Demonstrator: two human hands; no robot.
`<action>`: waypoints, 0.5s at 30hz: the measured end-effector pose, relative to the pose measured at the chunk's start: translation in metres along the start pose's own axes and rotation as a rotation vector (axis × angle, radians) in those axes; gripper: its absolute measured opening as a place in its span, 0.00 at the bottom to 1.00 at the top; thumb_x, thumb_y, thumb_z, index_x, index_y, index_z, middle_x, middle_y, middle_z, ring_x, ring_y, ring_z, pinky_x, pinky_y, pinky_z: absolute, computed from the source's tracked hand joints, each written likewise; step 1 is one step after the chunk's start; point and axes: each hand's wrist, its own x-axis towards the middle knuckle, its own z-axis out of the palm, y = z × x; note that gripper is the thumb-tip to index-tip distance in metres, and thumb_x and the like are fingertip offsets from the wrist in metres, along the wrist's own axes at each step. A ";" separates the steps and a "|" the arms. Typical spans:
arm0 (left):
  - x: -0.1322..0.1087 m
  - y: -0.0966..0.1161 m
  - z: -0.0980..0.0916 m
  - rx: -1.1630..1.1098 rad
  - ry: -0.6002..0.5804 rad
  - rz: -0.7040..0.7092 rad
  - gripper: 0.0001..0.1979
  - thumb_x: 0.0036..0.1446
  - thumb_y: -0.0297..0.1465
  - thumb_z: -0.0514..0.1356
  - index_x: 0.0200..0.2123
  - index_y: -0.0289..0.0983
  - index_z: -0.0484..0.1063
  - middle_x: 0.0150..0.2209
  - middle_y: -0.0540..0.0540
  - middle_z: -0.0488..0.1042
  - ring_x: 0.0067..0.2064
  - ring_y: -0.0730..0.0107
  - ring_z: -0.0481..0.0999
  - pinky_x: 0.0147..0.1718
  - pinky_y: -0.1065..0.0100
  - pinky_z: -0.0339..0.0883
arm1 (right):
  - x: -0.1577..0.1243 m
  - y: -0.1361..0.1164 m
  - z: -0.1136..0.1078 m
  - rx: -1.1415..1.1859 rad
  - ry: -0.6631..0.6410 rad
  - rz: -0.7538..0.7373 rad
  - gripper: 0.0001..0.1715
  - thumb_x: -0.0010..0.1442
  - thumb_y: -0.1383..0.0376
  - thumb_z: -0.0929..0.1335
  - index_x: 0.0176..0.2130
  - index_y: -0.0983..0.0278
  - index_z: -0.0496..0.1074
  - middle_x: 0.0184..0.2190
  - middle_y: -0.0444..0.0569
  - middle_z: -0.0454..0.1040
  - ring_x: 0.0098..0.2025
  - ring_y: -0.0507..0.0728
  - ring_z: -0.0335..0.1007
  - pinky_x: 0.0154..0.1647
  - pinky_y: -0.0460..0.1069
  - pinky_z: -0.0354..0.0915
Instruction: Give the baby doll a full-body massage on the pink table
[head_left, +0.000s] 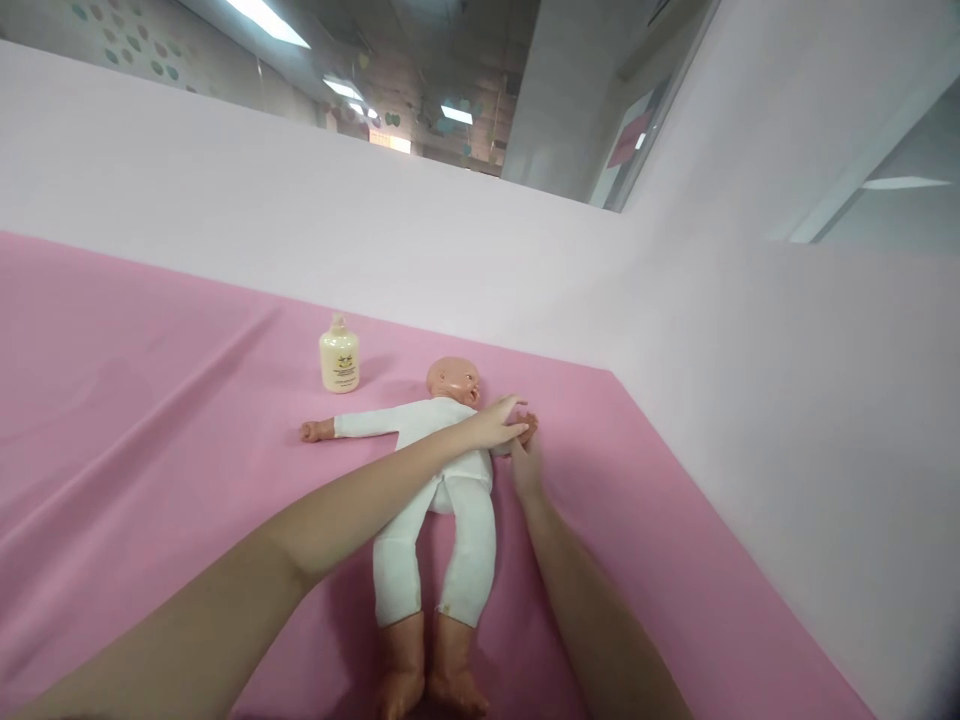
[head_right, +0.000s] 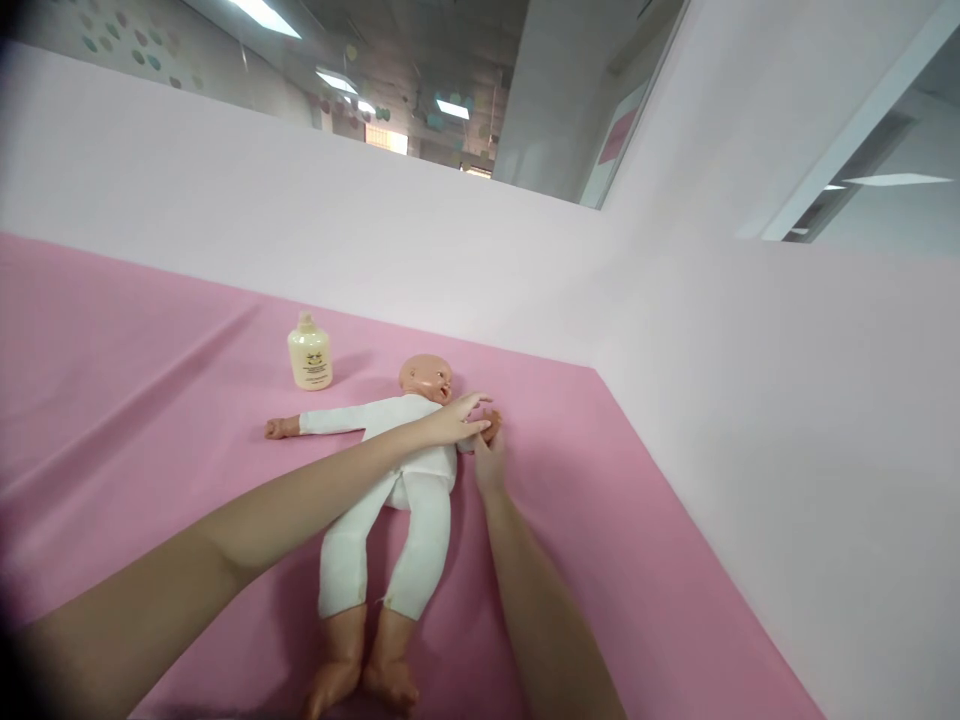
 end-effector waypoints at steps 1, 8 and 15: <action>0.002 -0.010 0.008 -0.040 -0.018 -0.030 0.23 0.60 0.32 0.60 0.57 0.33 0.65 0.59 0.35 0.71 0.59 0.56 0.72 0.55 0.60 0.67 | -0.002 0.000 0.001 -0.035 -0.056 -0.011 0.35 0.53 0.49 0.70 0.54 0.66 0.72 0.52 0.56 0.75 0.48 0.58 0.75 0.38 0.47 0.72; -0.009 -0.048 0.017 -0.254 -0.066 -0.037 0.22 0.60 0.43 0.62 0.52 0.37 0.67 0.42 0.47 0.77 0.44 0.64 0.77 0.44 0.65 0.69 | -0.002 0.004 0.009 -0.078 -0.164 -0.126 0.27 0.59 0.44 0.67 0.40 0.64 0.76 0.38 0.51 0.79 0.41 0.56 0.75 0.44 0.49 0.72; -0.004 -0.049 0.016 -0.303 -0.101 -0.032 0.22 0.63 0.44 0.58 0.54 0.36 0.68 0.46 0.44 0.78 0.45 0.63 0.77 0.46 0.65 0.69 | -0.003 0.001 0.009 -0.012 -0.153 -0.011 0.29 0.58 0.44 0.68 0.46 0.64 0.76 0.44 0.53 0.79 0.48 0.58 0.76 0.51 0.52 0.73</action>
